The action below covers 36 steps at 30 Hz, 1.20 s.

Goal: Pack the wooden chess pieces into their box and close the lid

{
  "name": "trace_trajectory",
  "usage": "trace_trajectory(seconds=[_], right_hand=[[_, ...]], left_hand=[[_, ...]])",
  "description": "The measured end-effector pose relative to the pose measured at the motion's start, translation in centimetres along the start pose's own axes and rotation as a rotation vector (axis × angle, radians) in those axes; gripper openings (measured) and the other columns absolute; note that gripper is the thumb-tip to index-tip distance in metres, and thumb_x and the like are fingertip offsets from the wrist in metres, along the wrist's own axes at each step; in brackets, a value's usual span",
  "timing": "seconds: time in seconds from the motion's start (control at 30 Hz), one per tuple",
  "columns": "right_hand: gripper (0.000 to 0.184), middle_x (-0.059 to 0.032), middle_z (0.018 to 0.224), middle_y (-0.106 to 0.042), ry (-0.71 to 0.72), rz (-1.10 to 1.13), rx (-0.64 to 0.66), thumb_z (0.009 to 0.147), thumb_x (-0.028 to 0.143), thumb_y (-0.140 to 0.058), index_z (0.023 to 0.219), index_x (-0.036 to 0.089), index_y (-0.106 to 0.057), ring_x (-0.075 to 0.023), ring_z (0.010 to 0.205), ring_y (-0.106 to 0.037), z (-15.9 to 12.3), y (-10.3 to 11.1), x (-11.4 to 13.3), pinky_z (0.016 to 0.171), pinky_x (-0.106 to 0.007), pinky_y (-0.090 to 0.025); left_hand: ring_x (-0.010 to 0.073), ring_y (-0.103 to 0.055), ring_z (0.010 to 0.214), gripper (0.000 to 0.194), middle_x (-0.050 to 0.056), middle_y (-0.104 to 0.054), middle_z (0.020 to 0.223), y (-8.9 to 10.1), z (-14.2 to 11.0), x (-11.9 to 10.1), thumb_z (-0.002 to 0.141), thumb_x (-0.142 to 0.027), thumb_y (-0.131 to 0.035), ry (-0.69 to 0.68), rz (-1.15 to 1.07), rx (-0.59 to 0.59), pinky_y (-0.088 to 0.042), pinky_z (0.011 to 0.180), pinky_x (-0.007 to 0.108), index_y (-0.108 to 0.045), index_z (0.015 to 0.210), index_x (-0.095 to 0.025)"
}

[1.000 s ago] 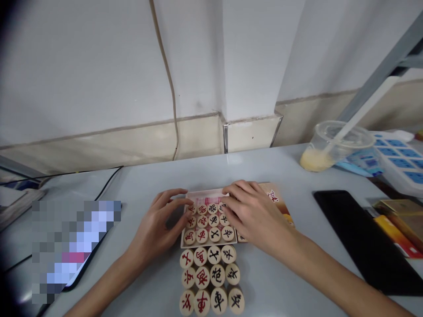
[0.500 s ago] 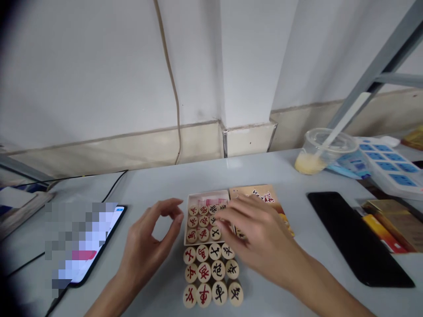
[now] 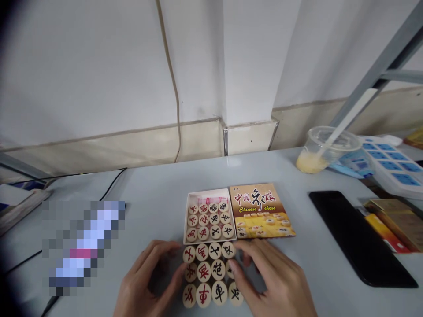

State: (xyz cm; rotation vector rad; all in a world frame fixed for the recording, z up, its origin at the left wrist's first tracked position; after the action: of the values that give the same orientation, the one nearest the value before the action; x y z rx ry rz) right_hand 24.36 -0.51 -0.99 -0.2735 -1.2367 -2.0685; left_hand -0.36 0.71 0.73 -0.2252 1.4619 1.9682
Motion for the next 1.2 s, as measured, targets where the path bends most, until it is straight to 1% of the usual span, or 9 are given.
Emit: trace_trajectory(seconds=[0.13,0.3,0.4,0.5,0.67,0.77,0.93,1.07,1.2], right_hand=[[0.02,-0.0008,0.087,-0.069,0.029,-0.066,-0.035,0.094,0.027,-0.063,0.113,0.021,-0.062,-0.0124,0.072,-0.067,0.3,0.0,0.4,0.067,-0.027,-0.054],[0.019,0.0004,0.079,-0.067,0.04,-0.078,-0.019,0.095,0.025,-0.062,0.113,0.021,-0.062,-0.0125,0.068,-0.065,0.5,-0.1,0.4,0.064,-0.028,-0.052],[0.019,-0.0001,0.081,-0.067,0.04,-0.073,-0.016,0.095,0.024,-0.062,0.114,0.02,-0.062,-0.0125,0.069,-0.065,0.5,-0.1,0.4,0.065,-0.028,-0.052],[0.019,-0.0004,0.083,-0.068,0.036,-0.065,-0.016,0.096,0.025,-0.061,0.114,0.02,-0.062,-0.0125,0.071,-0.066,0.4,-0.1,0.4,0.066,-0.028,-0.052],[0.02,-0.0005,0.087,-0.069,0.024,-0.066,0.003,0.096,0.026,-0.061,0.116,0.021,-0.062,-0.0123,0.074,-0.066,0.2,-0.2,0.2,0.068,-0.028,-0.052],[0.021,-0.0004,0.086,-0.068,0.022,-0.052,0.011,0.096,0.025,-0.062,0.117,0.021,-0.062,-0.0124,0.075,-0.066,0.2,-0.2,0.1,0.068,-0.028,-0.053],[0.023,0.0003,0.084,-0.067,0.013,-0.014,0.014,0.095,0.024,-0.062,0.118,0.022,-0.061,-0.0118,0.073,-0.065,0.3,-0.2,0.2,0.067,-0.026,-0.053],[0.025,0.0002,0.087,-0.068,-0.01,0.095,-0.011,0.094,0.019,-0.062,0.119,0.021,-0.06,-0.0089,0.07,-0.063,0.5,0.3,0.1,0.067,-0.022,-0.054],[0.029,0.0008,0.09,-0.069,0.038,0.123,-0.003,0.092,0.018,-0.065,0.12,0.024,-0.061,-0.0095,0.075,-0.065,2.4,1.1,0.4,0.07,-0.023,-0.056]], left_hand=[[0.0174,-0.063,0.071,0.016,0.003,-0.068,0.093,-0.4,0.0,0.2,0.095,-0.031,-0.063,-0.043,0.073,0.003,-0.054,0.061,0.031,-0.06,0.109,-0.026],[0.0179,-0.064,0.076,0.015,0.002,-0.069,0.095,-0.3,0.0,0.4,0.095,-0.027,-0.063,-0.089,0.088,-0.002,-0.053,0.065,0.032,-0.061,0.109,-0.026],[0.0176,-0.064,0.078,0.014,0.001,-0.069,0.095,-0.1,-0.1,0.6,0.095,-0.026,-0.063,-0.081,0.083,0.0,-0.053,0.066,0.031,-0.062,0.109,-0.026],[0.0178,-0.064,0.078,0.019,0.001,-0.07,0.097,0.0,-0.1,0.5,0.094,-0.028,-0.065,-0.071,0.101,-0.008,-0.052,0.066,0.032,-0.062,0.112,-0.026],[0.0171,-0.062,0.074,0.021,0.0,-0.07,0.096,-0.2,-0.1,0.1,0.093,-0.029,-0.067,-0.101,0.143,-0.026,-0.051,0.066,0.032,-0.063,0.114,-0.026],[0.017,-0.063,0.078,0.02,0.0,-0.07,0.098,-0.3,0.0,-0.1,0.094,-0.028,-0.066,-0.113,0.151,-0.019,-0.05,0.069,0.032,-0.062,0.114,-0.026],[0.0161,-0.064,0.08,0.022,0.001,-0.069,0.099,0.1,-0.1,-0.2,0.094,-0.023,-0.065,-0.11,0.087,-0.021,-0.052,0.068,0.03,-0.061,0.115,-0.025],[0.0128,-0.061,0.072,0.02,0.001,-0.066,0.097,0.7,0.0,-0.4,0.095,-0.023,-0.063,-0.044,-0.004,-0.034,-0.052,0.063,0.026,-0.061,0.115,-0.024],[0.0111,-0.058,0.066,0.022,0.001,-0.067,0.098,1.1,1.7,-1.3,0.095,-0.021,-0.064,-0.107,-0.045,-0.024,-0.051,0.063,0.027,-0.061,0.116,-0.025]])
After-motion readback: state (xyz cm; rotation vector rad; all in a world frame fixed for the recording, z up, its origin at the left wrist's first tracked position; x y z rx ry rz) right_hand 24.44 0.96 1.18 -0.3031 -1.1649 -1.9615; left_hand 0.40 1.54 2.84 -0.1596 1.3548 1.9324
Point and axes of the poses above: each hand's wrist, its own z-axis towards the middle knuckle, its own y-axis out of the back of the hand, x = y × z, the point moved 3 cm from there along z, towards the middle knuckle
